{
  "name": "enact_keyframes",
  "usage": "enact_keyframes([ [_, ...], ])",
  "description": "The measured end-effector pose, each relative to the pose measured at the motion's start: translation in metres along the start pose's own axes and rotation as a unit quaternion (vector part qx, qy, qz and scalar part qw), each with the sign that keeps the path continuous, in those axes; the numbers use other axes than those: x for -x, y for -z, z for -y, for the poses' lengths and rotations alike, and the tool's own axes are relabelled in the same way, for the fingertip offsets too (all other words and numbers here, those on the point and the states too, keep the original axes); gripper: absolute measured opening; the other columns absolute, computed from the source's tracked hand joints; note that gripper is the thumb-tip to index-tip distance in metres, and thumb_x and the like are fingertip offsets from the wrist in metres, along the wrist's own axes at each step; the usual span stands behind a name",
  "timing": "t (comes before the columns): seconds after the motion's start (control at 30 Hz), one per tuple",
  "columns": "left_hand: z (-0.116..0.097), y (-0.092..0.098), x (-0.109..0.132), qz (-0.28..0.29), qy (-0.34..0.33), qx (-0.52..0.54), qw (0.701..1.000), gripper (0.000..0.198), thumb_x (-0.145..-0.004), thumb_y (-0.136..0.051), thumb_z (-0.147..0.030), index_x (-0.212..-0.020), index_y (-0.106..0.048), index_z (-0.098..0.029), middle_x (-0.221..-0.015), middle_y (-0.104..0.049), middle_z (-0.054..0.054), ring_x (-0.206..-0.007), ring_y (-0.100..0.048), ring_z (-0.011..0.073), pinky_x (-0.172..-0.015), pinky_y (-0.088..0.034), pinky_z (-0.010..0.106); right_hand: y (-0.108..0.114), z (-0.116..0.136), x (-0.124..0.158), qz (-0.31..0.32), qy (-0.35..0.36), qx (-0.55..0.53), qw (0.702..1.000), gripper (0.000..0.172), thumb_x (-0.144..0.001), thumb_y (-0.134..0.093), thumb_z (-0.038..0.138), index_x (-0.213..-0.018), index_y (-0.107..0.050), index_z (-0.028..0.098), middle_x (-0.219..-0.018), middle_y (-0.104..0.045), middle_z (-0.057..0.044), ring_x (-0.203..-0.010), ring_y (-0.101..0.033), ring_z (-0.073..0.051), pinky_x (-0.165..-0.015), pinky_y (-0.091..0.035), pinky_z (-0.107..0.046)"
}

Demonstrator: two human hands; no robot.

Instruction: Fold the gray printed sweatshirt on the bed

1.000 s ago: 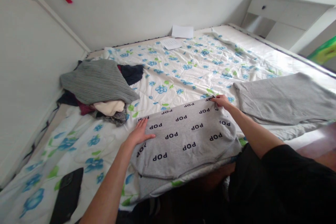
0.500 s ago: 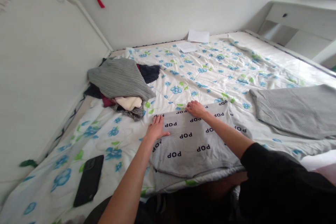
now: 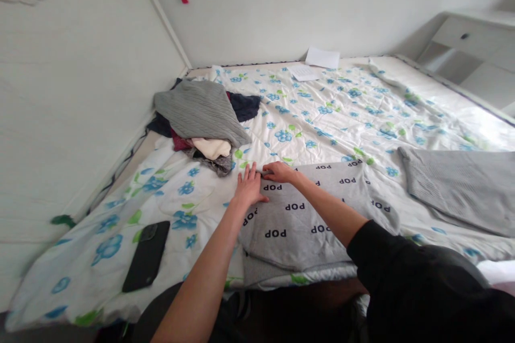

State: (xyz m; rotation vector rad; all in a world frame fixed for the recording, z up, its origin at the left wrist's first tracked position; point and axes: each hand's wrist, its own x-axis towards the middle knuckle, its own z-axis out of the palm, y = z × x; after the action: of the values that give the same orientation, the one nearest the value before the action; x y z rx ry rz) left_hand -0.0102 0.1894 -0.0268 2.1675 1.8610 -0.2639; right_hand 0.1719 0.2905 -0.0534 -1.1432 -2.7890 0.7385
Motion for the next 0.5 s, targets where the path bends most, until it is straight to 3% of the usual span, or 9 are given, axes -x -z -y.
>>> enact_keyframes([
  [0.1,-0.002,0.008,0.002,0.017,0.006,-0.01,1.0,0.099,-0.085,-0.097,-0.056,-0.168,-0.057,-0.021,-0.194,-0.028,0.022,-0.183,-0.011,0.0452,-0.144,-0.017,0.071,0.0,-0.008,0.003,-0.002,0.014,0.01,1.0,0.031,-0.115,-0.073,0.039,-0.141,-0.08,0.023,-0.131,-0.086,-0.01,-0.12,-0.078,-0.026,-0.095,-0.05,-0.028],
  [0.2,-0.003,0.01,0.003,0.02,0.02,-0.02,0.999,0.09,-0.087,-0.096,-0.055,-0.164,-0.062,-0.022,-0.184,-0.046,0.023,-0.179,-0.024,0.0434,-0.143,-0.016,0.073,0.002,-0.023,0.005,0.013,-0.025,0.023,0.999,0.035,-0.117,-0.068,0.048,-0.133,-0.084,0.022,-0.123,-0.087,-0.01,-0.113,-0.079,-0.026,-0.092,-0.05,-0.028],
  [0.37,-0.001,0.008,0.002,0.004,0.028,-0.024,0.999,0.078,-0.088,-0.095,-0.061,-0.154,-0.073,-0.025,-0.174,-0.054,0.021,-0.168,-0.036,0.0444,-0.14,-0.016,0.077,0.024,-0.082,0.025,0.074,-0.112,0.002,0.991,0.047,-0.113,-0.069,0.063,-0.109,-0.09,0.021,-0.109,-0.088,-0.011,-0.102,-0.079,-0.028,-0.087,-0.053,-0.031],
  [0.5,-0.001,0.007,0.001,0.001,0.043,-0.015,0.999,0.08,-0.085,-0.097,-0.061,-0.153,-0.076,-0.026,-0.175,-0.053,0.021,-0.168,-0.036,0.0479,-0.14,-0.015,0.079,0.047,-0.146,0.066,0.095,-0.175,-0.032,0.979,0.045,-0.103,-0.083,0.065,-0.097,-0.09,0.022,-0.1,-0.086,-0.01,-0.095,-0.078,-0.027,-0.086,-0.054,-0.032],
])
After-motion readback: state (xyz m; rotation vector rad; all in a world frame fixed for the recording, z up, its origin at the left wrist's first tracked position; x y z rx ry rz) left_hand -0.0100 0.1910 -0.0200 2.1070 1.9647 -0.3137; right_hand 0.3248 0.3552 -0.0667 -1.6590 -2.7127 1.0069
